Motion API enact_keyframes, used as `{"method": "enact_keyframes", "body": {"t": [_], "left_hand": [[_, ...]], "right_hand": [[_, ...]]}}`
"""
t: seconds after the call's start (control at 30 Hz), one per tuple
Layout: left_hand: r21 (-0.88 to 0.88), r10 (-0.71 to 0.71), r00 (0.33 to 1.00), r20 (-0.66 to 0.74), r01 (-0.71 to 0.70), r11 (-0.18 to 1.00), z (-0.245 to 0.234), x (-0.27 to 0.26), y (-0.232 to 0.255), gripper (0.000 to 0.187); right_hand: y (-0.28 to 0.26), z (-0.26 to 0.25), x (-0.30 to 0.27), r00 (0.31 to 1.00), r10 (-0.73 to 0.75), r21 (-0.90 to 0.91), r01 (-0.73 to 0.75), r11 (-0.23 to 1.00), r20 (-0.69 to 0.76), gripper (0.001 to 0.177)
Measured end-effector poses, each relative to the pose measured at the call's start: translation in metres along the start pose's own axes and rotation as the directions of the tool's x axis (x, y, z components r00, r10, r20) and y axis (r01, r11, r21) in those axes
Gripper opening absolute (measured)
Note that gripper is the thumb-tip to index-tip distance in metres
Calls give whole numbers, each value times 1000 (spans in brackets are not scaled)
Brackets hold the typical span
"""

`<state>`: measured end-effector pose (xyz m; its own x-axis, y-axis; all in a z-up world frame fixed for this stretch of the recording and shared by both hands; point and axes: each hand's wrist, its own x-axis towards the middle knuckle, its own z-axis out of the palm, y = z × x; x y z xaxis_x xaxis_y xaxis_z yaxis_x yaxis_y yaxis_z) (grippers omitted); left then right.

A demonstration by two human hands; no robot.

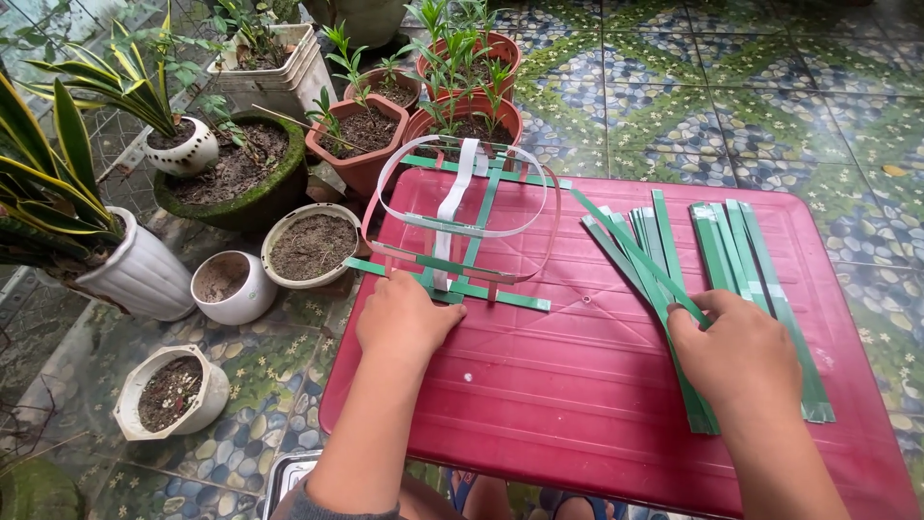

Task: A person is weaving green plastic strips into a frame to create a basket-like structure, using scissors to cut the strips.

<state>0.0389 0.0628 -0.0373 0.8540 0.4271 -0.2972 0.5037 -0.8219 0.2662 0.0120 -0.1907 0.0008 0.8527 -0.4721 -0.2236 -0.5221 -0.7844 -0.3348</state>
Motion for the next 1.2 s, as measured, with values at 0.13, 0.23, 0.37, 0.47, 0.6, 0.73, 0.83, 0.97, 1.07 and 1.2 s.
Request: {"method": "enact_keyframes", "body": {"t": [0.13,0.23,0.37,0.47,0.6,0.73,0.83,0.97,1.07,1.2], "left_hand": [[-18,-11,1000,26,12,1000,-1,-2,1,82],[-23,-22,997,75,24,999,-11,-10,1,80],[45,-21,999,39,19,999,-6,-10,0,97],[66,-47,999,27,45,997,-9,-11,2,86],[0,-83,991,104,84,997,-20,-14,5,79],[-68,-74,991,116,82,994,-24,-13,1,74],[-202,-62,994,95,80,976,-23,-5,-6,66],[-402,-37,995,92,71,913,-8,16,-17,68],[-798,23,980,199,149,584,-4,18,-17,40],[-907,-22,979,205,198,371,-7,12,-13,20]], "right_hand": [[-1,-2,-2,1000,0,42,0,999,-10,42],[6,2,7,999,-25,45,26,999,-34,42],[9,5,9,996,-53,126,62,990,-72,46],[10,8,10,991,-75,156,92,983,-111,43],[15,13,16,988,-98,150,114,982,-116,40],[17,12,17,988,-101,137,117,984,-120,43],[14,7,13,989,-91,167,109,980,-114,41],[10,1,6,990,-83,186,103,977,-114,41],[3,-7,-3,996,-36,189,50,981,-77,37],[5,-6,1,997,-36,196,48,979,-68,38]]}}
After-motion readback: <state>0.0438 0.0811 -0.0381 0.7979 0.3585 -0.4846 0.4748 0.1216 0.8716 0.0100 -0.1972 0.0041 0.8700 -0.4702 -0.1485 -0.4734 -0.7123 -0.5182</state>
